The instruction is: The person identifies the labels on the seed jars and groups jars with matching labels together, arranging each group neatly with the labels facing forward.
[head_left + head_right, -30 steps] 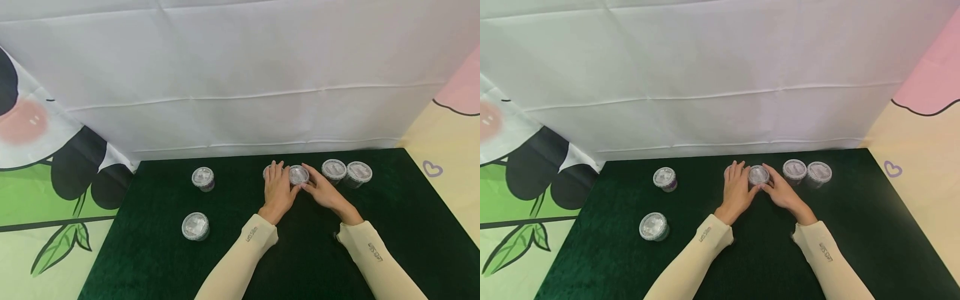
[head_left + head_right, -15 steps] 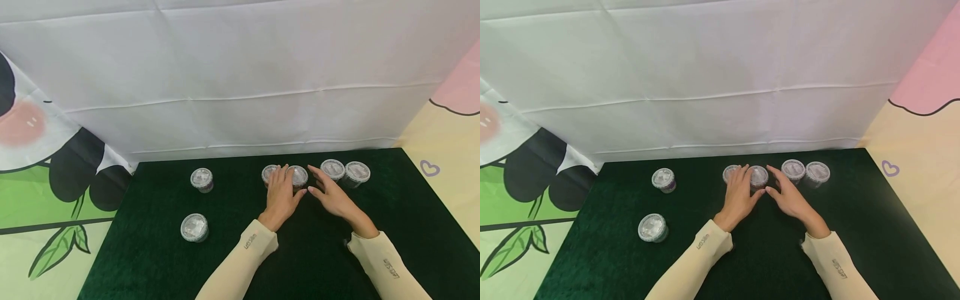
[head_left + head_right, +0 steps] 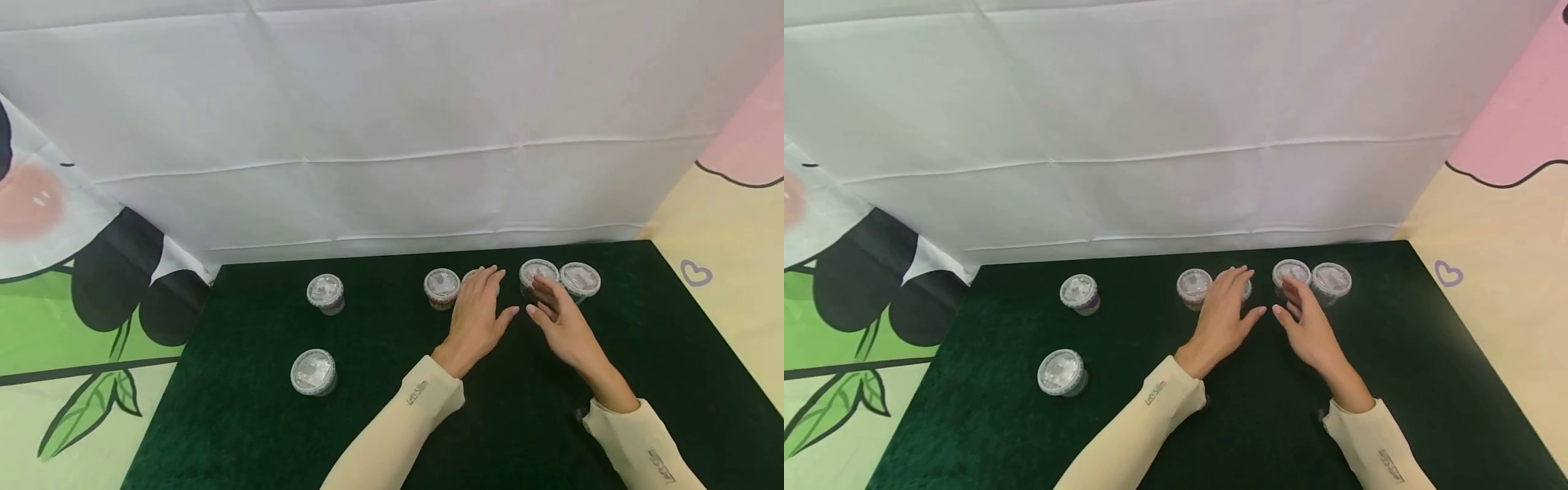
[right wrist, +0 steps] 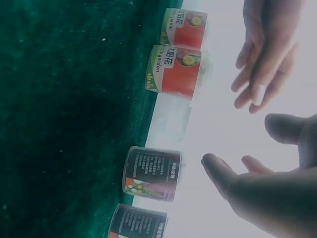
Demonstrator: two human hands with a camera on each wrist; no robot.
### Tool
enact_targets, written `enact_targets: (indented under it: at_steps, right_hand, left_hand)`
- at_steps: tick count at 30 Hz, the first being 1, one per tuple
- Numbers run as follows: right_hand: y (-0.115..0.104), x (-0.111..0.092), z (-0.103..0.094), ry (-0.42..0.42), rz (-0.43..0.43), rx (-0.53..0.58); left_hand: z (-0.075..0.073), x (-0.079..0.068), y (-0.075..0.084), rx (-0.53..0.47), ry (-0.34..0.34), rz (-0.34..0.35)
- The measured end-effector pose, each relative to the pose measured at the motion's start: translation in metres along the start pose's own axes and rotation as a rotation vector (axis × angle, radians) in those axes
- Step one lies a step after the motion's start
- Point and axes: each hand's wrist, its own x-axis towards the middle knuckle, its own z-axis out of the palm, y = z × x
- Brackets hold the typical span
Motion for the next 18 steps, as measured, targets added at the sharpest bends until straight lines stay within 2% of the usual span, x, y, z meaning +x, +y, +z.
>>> enact_targets:
  at_steps: [5, 11, 18]
  right_hand:
    - [0.004, -0.005, -0.004, 0.068, 0.051, 0.012]
    - [0.008, -0.009, -0.007, 0.083, 0.104, 0.019]
    - [0.015, -0.011, -0.007, 0.078, 0.146, 0.018]
  left_hand:
    - [0.001, 0.006, 0.011, -0.031, -0.023, 0.037]
    - [0.004, 0.013, 0.022, -0.152, -0.092, 0.058]
    - [0.016, 0.020, 0.030, -0.317, -0.149, 0.000]
